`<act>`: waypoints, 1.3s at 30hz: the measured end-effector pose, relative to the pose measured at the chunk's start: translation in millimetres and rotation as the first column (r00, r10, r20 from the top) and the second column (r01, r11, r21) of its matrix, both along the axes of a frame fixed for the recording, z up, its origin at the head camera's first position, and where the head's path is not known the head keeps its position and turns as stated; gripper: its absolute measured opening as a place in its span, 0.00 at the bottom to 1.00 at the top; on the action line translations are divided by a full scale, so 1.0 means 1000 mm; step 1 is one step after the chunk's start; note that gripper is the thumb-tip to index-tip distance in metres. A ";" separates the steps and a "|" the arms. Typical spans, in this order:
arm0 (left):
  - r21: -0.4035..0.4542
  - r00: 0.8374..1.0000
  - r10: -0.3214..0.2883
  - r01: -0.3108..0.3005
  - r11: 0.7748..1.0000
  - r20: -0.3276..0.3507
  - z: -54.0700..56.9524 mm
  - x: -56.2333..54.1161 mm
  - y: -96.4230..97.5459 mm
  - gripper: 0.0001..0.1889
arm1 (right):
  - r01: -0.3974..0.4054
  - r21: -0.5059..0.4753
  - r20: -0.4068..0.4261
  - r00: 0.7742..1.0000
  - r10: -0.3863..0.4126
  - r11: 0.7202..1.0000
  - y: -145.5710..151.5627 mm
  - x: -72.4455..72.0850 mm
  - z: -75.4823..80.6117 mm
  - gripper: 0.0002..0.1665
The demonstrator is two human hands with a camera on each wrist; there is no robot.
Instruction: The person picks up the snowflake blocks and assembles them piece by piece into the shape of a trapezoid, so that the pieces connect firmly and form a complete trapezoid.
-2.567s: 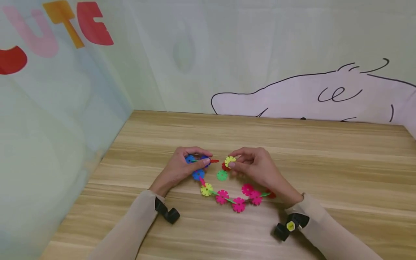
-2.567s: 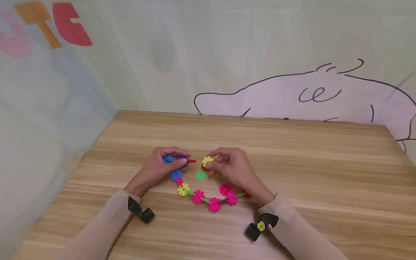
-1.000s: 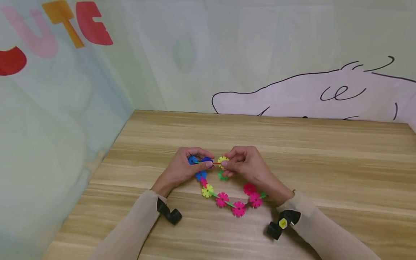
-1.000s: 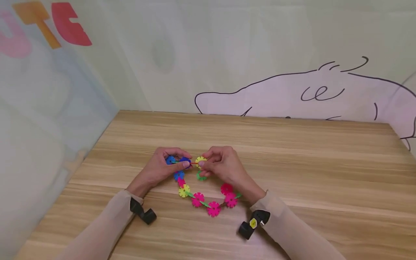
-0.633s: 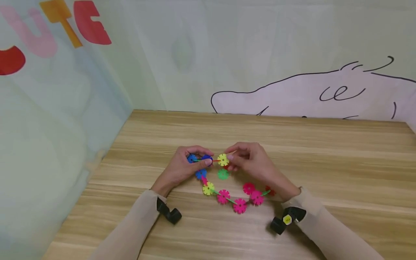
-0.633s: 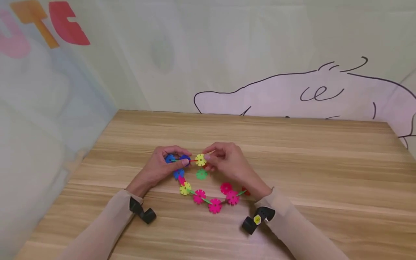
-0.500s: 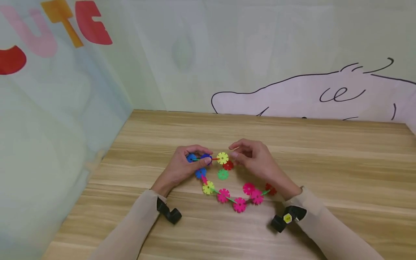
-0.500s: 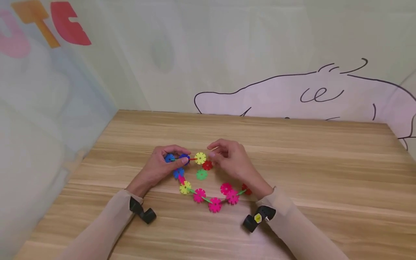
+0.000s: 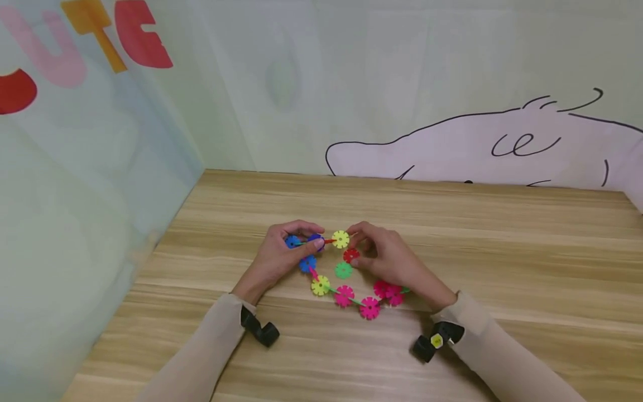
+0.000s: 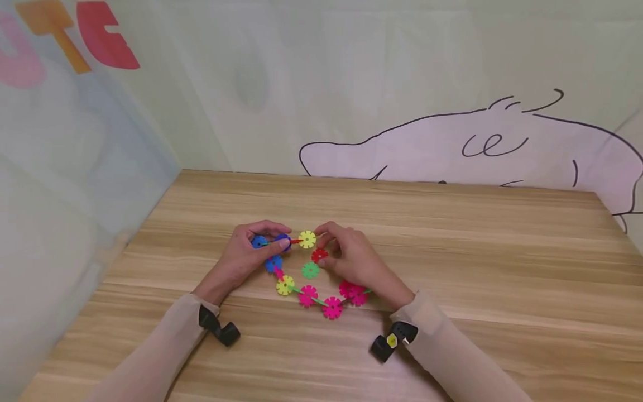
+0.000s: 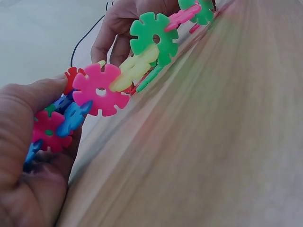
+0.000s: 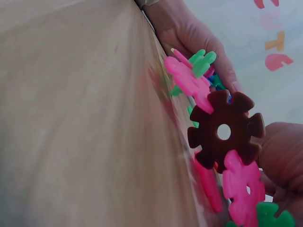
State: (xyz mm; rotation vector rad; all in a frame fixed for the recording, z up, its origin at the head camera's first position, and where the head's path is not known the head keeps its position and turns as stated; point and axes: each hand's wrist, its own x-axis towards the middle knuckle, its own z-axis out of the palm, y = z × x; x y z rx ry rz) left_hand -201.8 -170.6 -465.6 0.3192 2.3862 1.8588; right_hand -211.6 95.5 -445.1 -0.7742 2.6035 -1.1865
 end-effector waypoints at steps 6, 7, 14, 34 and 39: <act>-0.065 1.000 -0.008 0.008 0.998 -0.006 0.001 0.001 0.001 0.14 | -0.002 0.006 0.055 0.998 0.002 1.000 0.004 0.001 0.000 0.31; -0.074 1.000 -0.011 0.010 0.997 -0.010 0.001 0.001 0.001 0.14 | -0.003 0.004 0.066 0.998 0.002 1.000 0.005 0.002 0.000 0.31; -0.084 1.000 -0.027 0.026 0.996 -0.007 0.002 0.001 0.001 0.14 | 0.038 -0.042 0.102 0.994 -0.033 0.998 0.023 0.005 0.006 0.24; -0.087 0.996 -0.090 0.088 0.992 -0.017 0.000 0.002 -0.003 0.14 | 0.242 -0.243 0.105 0.969 -0.222 0.939 0.025 0.021 0.007 0.08; -0.086 0.995 -0.099 0.097 0.992 -0.021 0.000 0.002 -0.003 0.14 | 0.215 -0.317 0.112 0.976 -0.189 0.924 0.019 0.021 0.005 0.05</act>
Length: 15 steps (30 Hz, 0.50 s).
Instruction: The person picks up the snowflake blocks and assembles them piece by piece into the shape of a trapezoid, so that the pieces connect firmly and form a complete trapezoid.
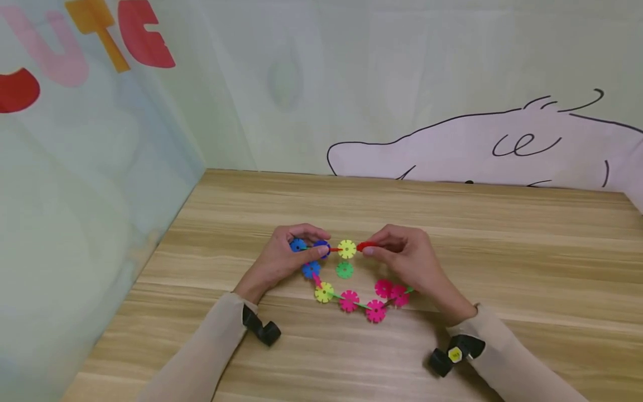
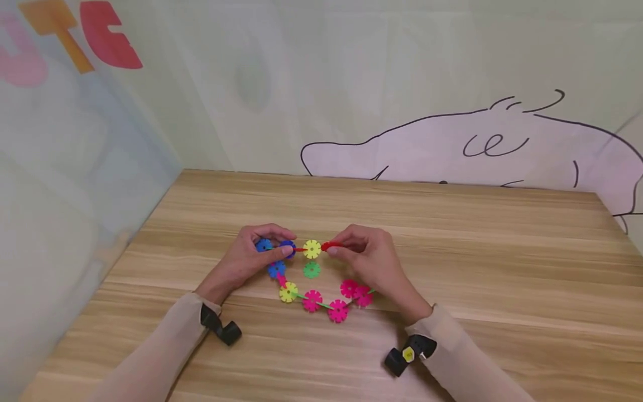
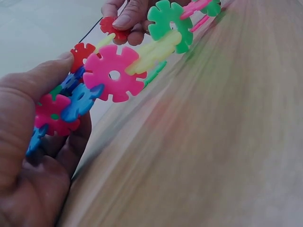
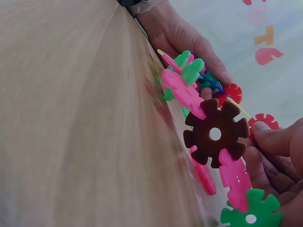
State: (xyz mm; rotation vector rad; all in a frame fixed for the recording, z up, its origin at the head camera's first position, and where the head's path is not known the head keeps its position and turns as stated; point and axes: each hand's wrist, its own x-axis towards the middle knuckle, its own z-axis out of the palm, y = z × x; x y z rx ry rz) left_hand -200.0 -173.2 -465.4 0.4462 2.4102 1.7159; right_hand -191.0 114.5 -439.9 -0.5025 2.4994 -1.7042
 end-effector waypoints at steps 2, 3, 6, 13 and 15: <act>0.000 1.000 -0.003 0.003 1.000 0.000 0.000 0.000 0.000 0.14 | -0.012 -0.015 -0.007 1.000 0.012 1.000 -0.001 0.000 -0.001 0.05; -0.001 1.000 -0.005 0.005 1.000 0.000 0.000 0.000 -0.001 0.14 | -0.017 -0.018 -0.008 1.000 0.017 1.000 -0.002 0.000 -0.001 0.05; 0.001 1.000 -0.010 0.010 1.000 -0.004 0.000 0.000 -0.002 0.14 | -0.023 -0.019 -0.014 1.000 0.023 1.000 -0.003 0.000 -0.001 0.04; 0.008 1.000 -0.015 0.015 1.000 -0.014 -0.001 0.001 -0.003 0.14 | -0.034 -0.010 -0.022 0.999 0.034 0.999 -0.005 0.000 -0.002 0.03; 0.003 1.000 -0.016 0.016 1.000 -0.012 -0.001 0.001 -0.001 0.14 | -0.035 -0.006 -0.032 0.999 0.035 0.999 -0.004 0.000 -0.003 0.03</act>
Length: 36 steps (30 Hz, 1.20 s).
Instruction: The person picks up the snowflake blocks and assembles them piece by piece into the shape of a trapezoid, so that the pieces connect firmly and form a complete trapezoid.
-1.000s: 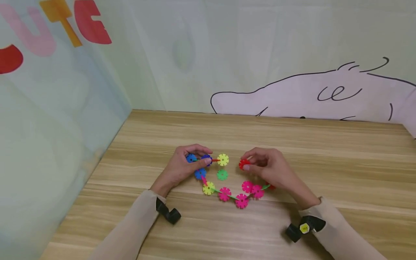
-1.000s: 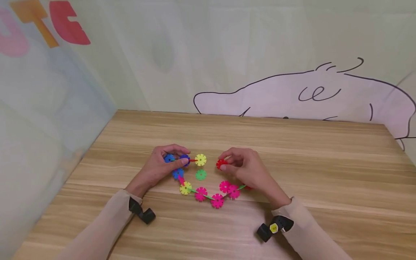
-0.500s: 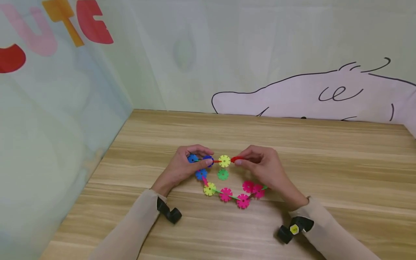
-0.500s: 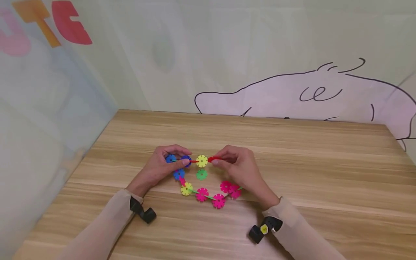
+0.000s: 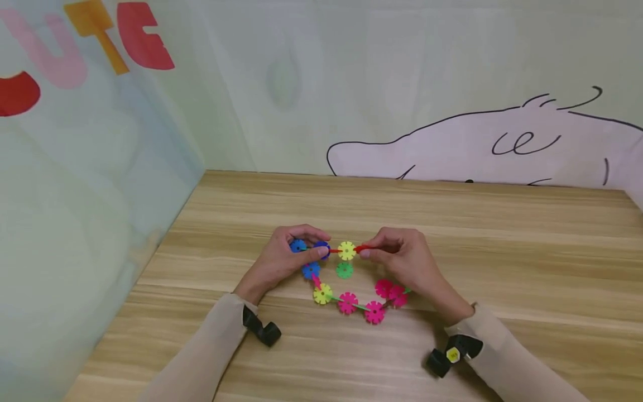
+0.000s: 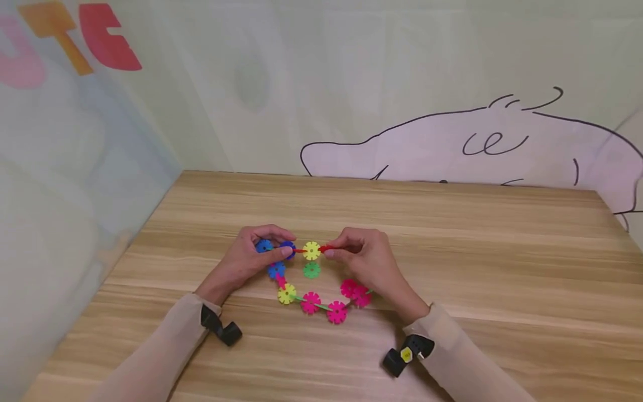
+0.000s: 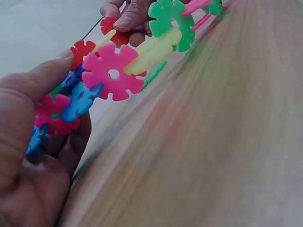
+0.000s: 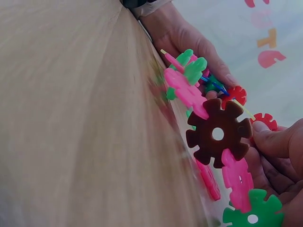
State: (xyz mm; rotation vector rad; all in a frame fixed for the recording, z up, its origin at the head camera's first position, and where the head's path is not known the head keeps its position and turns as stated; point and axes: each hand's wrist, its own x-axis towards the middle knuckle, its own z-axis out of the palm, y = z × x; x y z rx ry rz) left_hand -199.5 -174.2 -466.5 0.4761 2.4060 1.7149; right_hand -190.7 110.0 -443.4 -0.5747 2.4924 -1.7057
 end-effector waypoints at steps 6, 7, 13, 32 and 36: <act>-0.009 1.000 -0.005 0.005 1.000 0.001 -0.001 -0.001 0.004 0.13 | 0.005 0.002 -0.009 1.000 -0.005 1.000 0.001 0.001 -0.003 0.03; -0.007 1.000 -0.007 0.007 1.000 0.001 -0.001 -0.001 0.004 0.12 | 0.007 -0.001 -0.012 1.000 -0.007 1.000 0.001 0.002 -0.003 0.03; 0.005 1.000 -0.018 0.018 1.000 0.014 -0.002 -0.001 0.006 0.12 | 0.022 -0.019 -0.038 0.999 -0.022 1.000 -0.002 0.004 -0.004 0.03; -0.015 1.000 -0.024 0.024 1.000 0.013 0.004 0.000 0.001 0.13 | -0.099 0.127 0.021 0.995 0.097 0.987 -0.001 -0.001 0.002 0.20; -0.019 1.000 -0.015 0.016 1.000 0.009 0.004 0.001 0.001 0.13 | -0.133 0.183 0.045 0.991 0.127 0.974 0.009 -0.007 0.005 0.24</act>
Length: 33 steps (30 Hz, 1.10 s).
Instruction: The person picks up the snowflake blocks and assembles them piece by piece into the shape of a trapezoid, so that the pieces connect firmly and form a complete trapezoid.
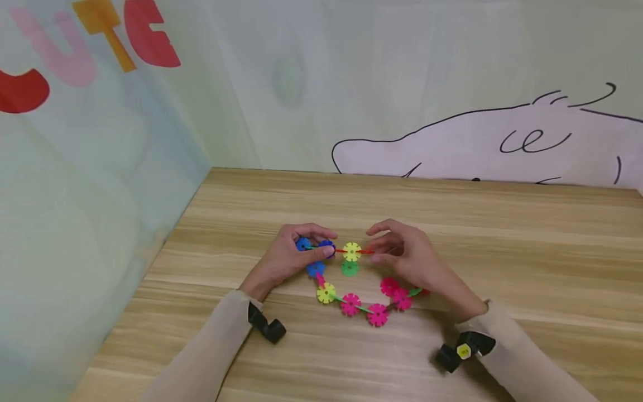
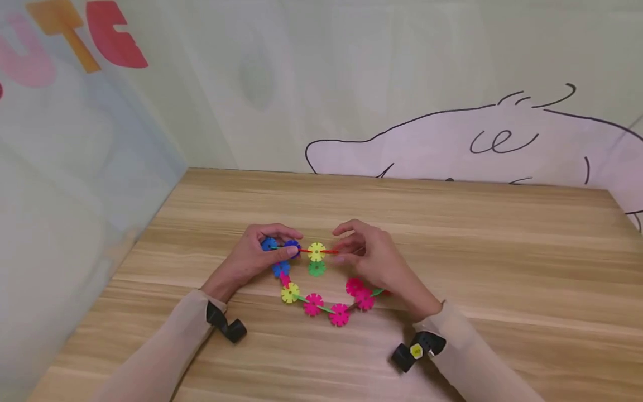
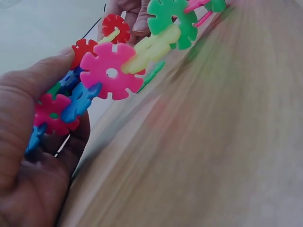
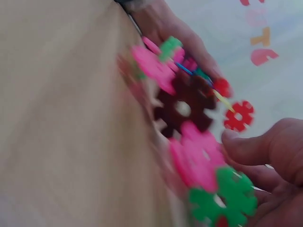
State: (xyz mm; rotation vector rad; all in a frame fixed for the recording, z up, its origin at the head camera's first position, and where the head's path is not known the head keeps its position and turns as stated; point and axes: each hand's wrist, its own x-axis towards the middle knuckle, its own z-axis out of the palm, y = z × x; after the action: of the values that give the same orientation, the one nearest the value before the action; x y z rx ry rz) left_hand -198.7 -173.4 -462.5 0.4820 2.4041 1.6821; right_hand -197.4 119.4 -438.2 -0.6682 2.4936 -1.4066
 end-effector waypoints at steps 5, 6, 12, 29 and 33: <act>0.009 1.000 0.007 -0.007 1.000 0.000 0.000 0.000 0.000 0.13 | -0.093 0.089 0.061 0.994 0.088 0.992 0.019 -0.005 0.004 0.23; 0.010 1.000 0.008 -0.008 1.000 0.000 0.000 0.001 0.000 0.13 | -0.110 0.105 0.074 0.992 0.103 0.988 0.023 -0.005 0.005 0.22; 0.010 1.000 0.010 -0.010 1.000 0.000 0.000 0.000 0.000 0.14 | -0.158 0.210 0.046 0.987 0.152 0.965 0.034 0.005 0.007 0.22; 0.008 1.000 0.013 -0.013 1.000 0.003 -0.001 0.001 -0.001 0.12 | -0.186 0.147 0.047 0.982 0.181 0.971 0.037 0.011 0.000 0.16; 0.006 1.000 0.012 -0.012 1.000 -0.001 -0.001 0.000 -0.001 0.13 | -0.121 0.108 0.051 0.992 0.116 0.987 0.041 0.008 -0.001 0.09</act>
State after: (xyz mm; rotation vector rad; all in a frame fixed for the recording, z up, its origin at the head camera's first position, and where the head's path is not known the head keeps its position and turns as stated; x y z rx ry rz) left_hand -198.5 -174.3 -463.7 0.4706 2.4079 1.6950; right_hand -189.6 160.1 -439.2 -0.7409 2.4335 -1.2191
